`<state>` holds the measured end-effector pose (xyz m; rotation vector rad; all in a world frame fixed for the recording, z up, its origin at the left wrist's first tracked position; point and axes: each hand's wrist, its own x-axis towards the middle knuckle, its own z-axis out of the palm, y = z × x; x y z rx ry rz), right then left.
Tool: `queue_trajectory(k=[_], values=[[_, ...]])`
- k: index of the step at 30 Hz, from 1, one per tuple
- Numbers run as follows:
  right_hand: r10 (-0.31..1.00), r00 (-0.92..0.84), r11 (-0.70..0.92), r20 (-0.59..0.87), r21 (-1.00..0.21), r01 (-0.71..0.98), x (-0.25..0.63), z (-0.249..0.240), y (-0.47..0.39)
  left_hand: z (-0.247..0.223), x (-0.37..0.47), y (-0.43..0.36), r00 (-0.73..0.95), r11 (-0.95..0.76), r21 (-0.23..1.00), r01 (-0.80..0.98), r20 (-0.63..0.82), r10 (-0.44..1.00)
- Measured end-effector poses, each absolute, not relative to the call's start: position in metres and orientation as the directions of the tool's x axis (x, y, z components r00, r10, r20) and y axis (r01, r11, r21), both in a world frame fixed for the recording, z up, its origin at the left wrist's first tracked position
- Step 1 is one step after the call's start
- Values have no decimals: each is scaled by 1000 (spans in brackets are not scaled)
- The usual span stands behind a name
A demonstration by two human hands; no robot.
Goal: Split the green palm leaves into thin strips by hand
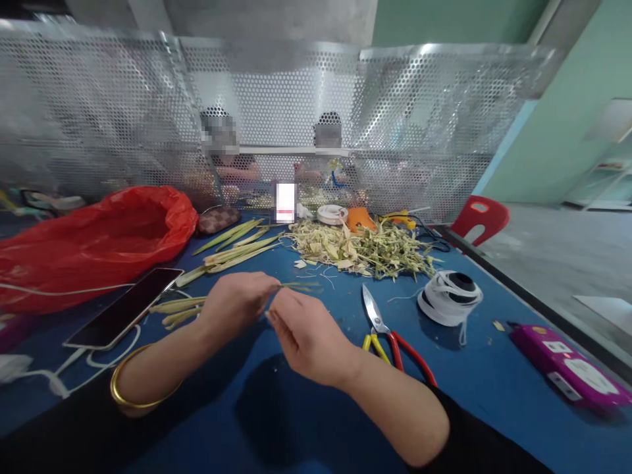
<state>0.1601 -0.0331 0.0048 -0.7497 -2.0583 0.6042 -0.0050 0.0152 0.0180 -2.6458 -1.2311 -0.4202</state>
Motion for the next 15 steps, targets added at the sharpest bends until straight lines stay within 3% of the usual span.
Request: queue_trajectory(k=[3, 5, 7, 10, 13, 15], values=[[789, -386, 566, 477, -810, 154, 167, 11, -26, 16, -1, 11, 804, -792, -150, 591, 190, 564], [874, -294, 395, 387, -918, -35, 172, 14, -17, 17, -3, 12, 875, -871, -141, 470, 203, 440], [935, -214, 218, 283, -934, -283, 178, 13, -7, 20, -6, 13, 872, -908, -45, 416, 304, 384], [961, -237, 1, 141, -861, -509, 181, 7, 5, 26, -10, 13, 738, -887, 210, 411, 495, 459], [957, -284, -105, 65, -832, -544, 176, -2, 7, 27, -8, 12, 497, -758, 434, 487, 576, 649], [954, -290, -88, 79, -849, -521, 169, -5, 3, 25, -7, 13, 341, -655, 511, 556, 579, 741]])
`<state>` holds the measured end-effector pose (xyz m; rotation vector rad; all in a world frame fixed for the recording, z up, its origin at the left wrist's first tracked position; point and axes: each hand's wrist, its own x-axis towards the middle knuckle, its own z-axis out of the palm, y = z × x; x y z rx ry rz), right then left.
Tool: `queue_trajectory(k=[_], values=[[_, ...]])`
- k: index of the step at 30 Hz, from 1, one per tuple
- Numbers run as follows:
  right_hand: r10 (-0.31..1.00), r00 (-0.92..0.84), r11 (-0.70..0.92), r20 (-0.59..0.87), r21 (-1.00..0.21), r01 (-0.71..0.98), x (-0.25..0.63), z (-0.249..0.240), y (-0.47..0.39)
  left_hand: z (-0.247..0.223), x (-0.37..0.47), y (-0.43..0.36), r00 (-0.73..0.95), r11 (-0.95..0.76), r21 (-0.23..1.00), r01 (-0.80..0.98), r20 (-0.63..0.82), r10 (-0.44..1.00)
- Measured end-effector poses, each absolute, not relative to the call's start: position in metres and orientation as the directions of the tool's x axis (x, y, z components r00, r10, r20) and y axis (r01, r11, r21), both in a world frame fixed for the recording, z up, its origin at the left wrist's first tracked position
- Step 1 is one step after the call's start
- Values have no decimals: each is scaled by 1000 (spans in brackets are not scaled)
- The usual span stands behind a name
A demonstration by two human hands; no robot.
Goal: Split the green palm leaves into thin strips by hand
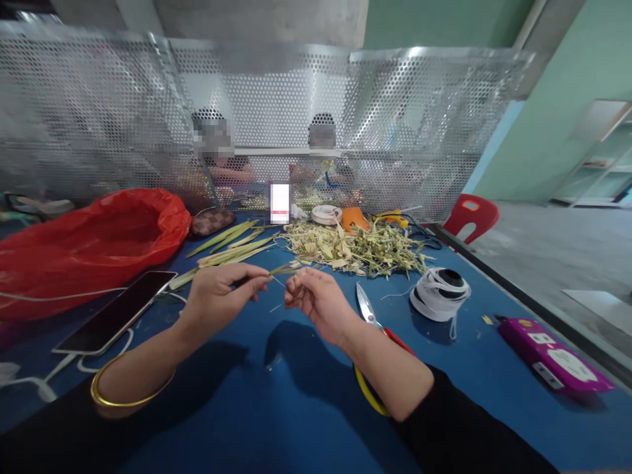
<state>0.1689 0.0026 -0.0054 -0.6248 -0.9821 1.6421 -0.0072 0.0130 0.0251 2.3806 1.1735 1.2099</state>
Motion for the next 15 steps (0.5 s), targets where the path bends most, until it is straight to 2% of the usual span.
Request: queue_trajectory(k=[2, 4, 7, 9, 10, 12, 13, 15], values=[[954, -264, 15, 141, -905, -426, 161, -7, -5, 22, -7, 15, 267, -602, 489, 631, 592, 761], [938, -246, 192, 243, -958, -215, 156, -6, -15, 18, -8, 18, 312, -597, 359, 717, 601, 736], [884, -295, 403, 363, -911, 86, 155, -3, -23, 15, -7, 19, 558, -644, 48, 764, 452, 696], [887, -302, 391, 348, -916, 93, 160, 0, -22, 14, -6, 18, 741, -757, -73, 650, 282, 609], [906, -287, 336, 312, -941, 38, 163, 2, -19, 15, -6, 17, 811, -821, -76, 566, 227, 538], [945, -255, 170, 203, -974, -147, 170, 5, -10, 19, -6, 14, 875, -905, 20, 426, 245, 418], [955, -256, 81, 148, -964, -253, 173, 6, -6, 21, -6, 14, 858, -910, 104, 401, 306, 413], [958, -276, -53, 75, -901, -430, 176, 5, 1, 25, -7, 13, 714, -841, 318, 437, 446, 540]])
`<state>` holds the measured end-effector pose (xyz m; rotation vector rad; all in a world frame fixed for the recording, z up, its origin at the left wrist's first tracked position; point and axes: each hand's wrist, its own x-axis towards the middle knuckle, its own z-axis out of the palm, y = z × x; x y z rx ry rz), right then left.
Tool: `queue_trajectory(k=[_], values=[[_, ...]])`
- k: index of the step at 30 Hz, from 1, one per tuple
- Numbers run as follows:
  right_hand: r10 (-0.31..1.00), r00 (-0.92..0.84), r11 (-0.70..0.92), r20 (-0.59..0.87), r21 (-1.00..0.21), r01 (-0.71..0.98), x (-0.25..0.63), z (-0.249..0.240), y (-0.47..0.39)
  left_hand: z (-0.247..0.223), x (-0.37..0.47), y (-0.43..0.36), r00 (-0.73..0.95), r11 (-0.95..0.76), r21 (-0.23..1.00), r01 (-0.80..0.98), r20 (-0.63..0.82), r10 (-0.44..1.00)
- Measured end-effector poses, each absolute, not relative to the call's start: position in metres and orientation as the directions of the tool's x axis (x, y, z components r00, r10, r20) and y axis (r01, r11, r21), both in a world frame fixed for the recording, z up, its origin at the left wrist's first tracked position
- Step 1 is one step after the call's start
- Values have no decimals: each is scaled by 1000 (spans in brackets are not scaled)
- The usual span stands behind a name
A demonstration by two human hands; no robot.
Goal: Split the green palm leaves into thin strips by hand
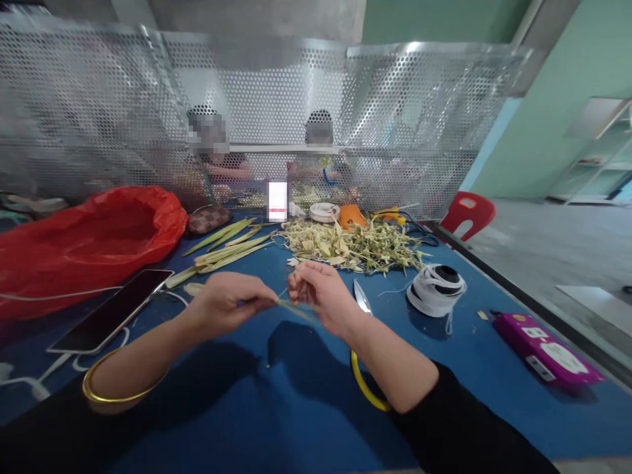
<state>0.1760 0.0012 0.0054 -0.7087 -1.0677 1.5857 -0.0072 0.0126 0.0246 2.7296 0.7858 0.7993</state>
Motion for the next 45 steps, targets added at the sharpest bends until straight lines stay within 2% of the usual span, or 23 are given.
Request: queue_trajectory(k=[1, 3, 5, 6, 8, 11, 13, 15, 17, 20, 21, 23, 26, 29, 31, 33, 35, 38, 40, 43, 45], values=[[954, -295, -97, 58, -869, -485, 176, 4, 3, 26, -7, 13, 598, -770, 432, 468, 486, 637], [946, -322, -144, 44, -831, -538, 172, 0, 3, 25, -7, 14, 382, -606, 606, 515, 471, 795], [950, -307, -119, 57, -844, -524, 165, -4, -2, 22, -5, 16, 269, -498, 652, 572, 425, 864], [956, -282, -66, 83, -875, -480, 161, -7, -6, 19, -4, 17, 248, -476, 625, 618, 420, 873], [952, -249, 104, 179, -952, -287, 156, -11, -11, 14, -4, 20, 275, -476, 494, 727, 425, 862], [923, -273, 291, 271, -956, 38, 156, -12, -13, 10, -4, 20, 519, -593, 202, 779, 322, 792], [939, -269, 258, 217, -958, 127, 161, -10, -10, 11, -4, 18, 716, -739, 125, 662, 188, 673], [958, -272, 113, 91, -991, 67, 167, -7, -5, 15, -4, 14, 832, -837, 219, 502, 142, 537], [937, -348, -72, -23, -989, -127, 172, -4, -1, 21, -5, 10, 831, -816, 410, 408, 205, 518], [904, -420, -260, -78, -880, -397, 173, -1, 1, 28, -4, 8, 622, -598, 690, 408, 269, 735], [908, -411, -283, -84, -846, -452, 172, -2, 1, 28, -4, 8, 532, -528, 738, 419, 272, 802], [929, -361, -276, -86, -810, -517, 168, -4, -1, 26, -3, 10, 385, -447, 760, 471, 279, 880], [956, -293, -158, -27, -887, -434, 161, -8, -5, 21, -1, 14, 274, -397, 672, 625, 287, 918], [957, -255, 126, 138, -990, -64, 157, -11, -10, 15, 0, 14, 285, -394, 518, 759, 279, 917], [928, -265, 315, 260, -930, 190, 157, -13, -13, 12, 2, 11, 342, -431, 409, 804, 275, 899], [887, -301, 441, 350, -835, 329, 158, -14, -17, 9, 4, 8, 399, -470, 319, 823, 265, 878], [847, -348, 518, 402, -769, 374, 158, -15, -19, 6, 5, 7, 429, -488, 265, 832, 250, 868], [807, -403, 575, 432, -732, 365, 157, -17, -19, 3, 6, 8, 448, -495, 250, 832, 223, 866], [817, -393, 559, 421, -742, 369, 156, -19, -16, 0, 7, 9, 458, -502, 242, 830, 217, 862], [875, -290, 476, 388, -797, 372, 157, -20, -10, -1, 8, 9, 446, -496, 217, 841, 244, 861], [889, -254, 452, 381, -822, 347, 159, -17, -8, 1, 8, 9, 401, -459, 260, 850, 246, 882]])
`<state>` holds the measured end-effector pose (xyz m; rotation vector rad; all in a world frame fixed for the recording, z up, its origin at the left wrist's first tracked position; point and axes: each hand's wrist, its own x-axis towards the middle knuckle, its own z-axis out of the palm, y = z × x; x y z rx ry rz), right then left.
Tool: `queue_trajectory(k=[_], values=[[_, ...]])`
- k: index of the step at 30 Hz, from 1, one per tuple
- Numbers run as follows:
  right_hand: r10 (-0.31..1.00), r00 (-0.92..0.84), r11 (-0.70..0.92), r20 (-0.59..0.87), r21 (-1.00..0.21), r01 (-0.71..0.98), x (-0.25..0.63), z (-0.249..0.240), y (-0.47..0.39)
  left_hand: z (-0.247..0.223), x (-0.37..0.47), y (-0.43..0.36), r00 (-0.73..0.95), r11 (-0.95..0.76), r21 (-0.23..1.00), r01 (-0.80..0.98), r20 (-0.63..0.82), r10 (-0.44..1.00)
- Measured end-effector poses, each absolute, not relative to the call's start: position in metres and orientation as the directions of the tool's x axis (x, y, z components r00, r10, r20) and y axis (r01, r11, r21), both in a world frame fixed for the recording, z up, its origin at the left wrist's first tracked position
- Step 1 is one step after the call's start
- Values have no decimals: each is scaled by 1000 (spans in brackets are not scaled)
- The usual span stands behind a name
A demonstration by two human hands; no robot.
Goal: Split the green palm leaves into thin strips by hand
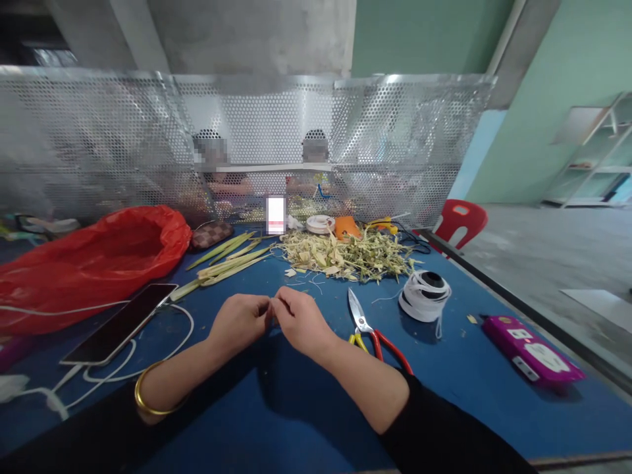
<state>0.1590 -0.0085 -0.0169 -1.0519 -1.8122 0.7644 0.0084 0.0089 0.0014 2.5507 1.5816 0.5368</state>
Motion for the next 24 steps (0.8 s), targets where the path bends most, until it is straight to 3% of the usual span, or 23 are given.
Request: queue_trajectory(k=[3, 5, 8, 11, 13, 16, 21, 24], values=[[847, -288, 526, 448, -789, 319, 162, -9, -10, 6, 8, 10, 299, -314, 526, 790, 117, 947], [821, -310, 563, 480, -772, 294, 163, -5, -12, 9, 9, 11, 253, -132, 761, 635, -43, 967], [856, -332, 462, 397, -876, 143, 164, -1, -13, 11, 10, 10, 281, 84, 915, 396, -207, 937], [890, -351, 286, 292, -956, -70, 167, 1, -9, 13, 12, 5, 340, 216, 951, 221, -282, 897], [905, -331, 240, 269, -963, -125, 168, 2, -6, 13, 12, 2, 326, 310, 944, 113, -330, 886], [914, -296, 265, 278, -961, -84, 168, 3, -5, 13, 12, -1, 295, 410, 910, 54, -407, 865], [889, -333, 323, 316, -946, -34, 166, 4, -10, 16, 13, -6, 383, 591, 806, -14, -542, 748], [881, -333, 362, 337, -932, 14, 166, 4, -11, 14, 15, -12, 380, 615, 789, -4, -568, 730]])
